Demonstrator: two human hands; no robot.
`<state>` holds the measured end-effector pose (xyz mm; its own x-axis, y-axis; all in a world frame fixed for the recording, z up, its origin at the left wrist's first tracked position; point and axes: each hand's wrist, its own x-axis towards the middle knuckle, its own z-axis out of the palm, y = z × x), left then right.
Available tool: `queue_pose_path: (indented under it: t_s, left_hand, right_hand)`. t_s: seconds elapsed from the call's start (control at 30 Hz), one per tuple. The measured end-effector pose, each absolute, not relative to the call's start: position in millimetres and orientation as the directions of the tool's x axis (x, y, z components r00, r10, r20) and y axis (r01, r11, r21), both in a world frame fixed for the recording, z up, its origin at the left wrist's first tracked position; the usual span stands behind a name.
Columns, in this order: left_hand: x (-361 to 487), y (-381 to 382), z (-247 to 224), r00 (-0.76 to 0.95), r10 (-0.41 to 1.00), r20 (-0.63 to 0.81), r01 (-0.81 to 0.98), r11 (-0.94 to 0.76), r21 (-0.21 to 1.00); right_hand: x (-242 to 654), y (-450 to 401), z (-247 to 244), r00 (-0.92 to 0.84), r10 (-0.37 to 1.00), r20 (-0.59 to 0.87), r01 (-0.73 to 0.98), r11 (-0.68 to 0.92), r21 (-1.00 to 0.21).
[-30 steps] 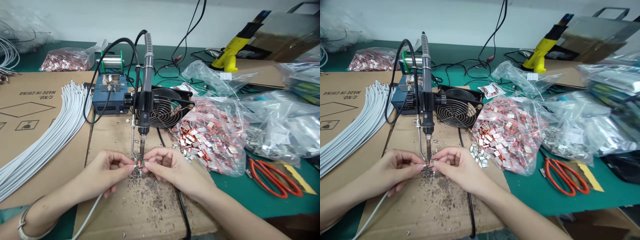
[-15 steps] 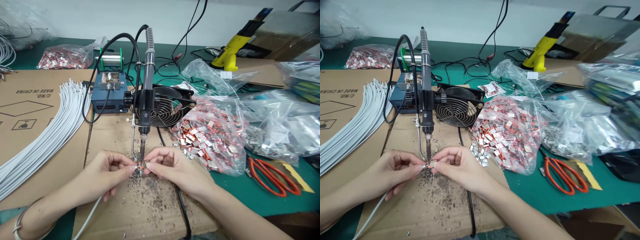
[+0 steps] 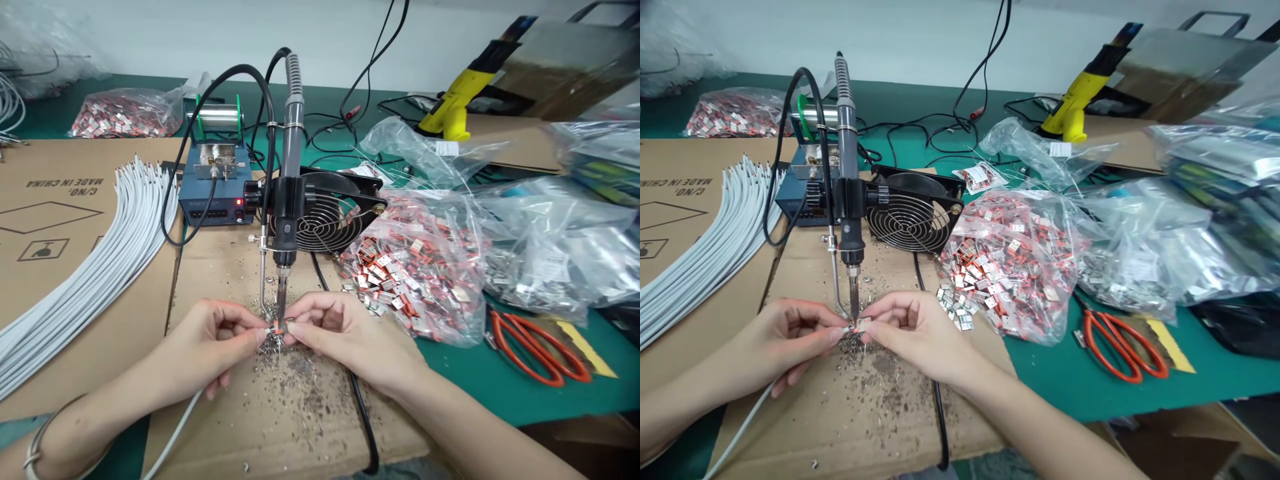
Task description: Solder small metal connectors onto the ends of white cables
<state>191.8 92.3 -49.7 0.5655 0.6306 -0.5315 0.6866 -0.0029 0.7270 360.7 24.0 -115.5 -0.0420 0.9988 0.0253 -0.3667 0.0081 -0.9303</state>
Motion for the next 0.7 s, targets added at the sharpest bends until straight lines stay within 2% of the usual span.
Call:
queue_pose_path:
  t_s: [0.2, 0.57, 0.7]
  left_hand:
    - [194.7, 88.8, -48.5, 0.553, 0.644, -0.529, 0.69, 0.003, 0.724]
    - [196.9, 86.6, -46.3, 0.57, 0.615, -0.545, 0.659, 0.053, 0.75]
    - [198.3, 85.0, -43.7, 0.558, 0.615, -0.557, 0.675, 0.054, 0.736]
  right_hand:
    - [361.2, 24.5, -117.3, -0.043, 0.997, 0.058, -0.323, 0.041, -0.946]
    - [365.8, 22.4, -118.0, -0.117, 0.991, 0.065, -0.42, 0.01, -0.907]
    - [364.9, 23.2, -117.8, -0.111, 0.992, 0.062, -0.393, 0.013, -0.92]
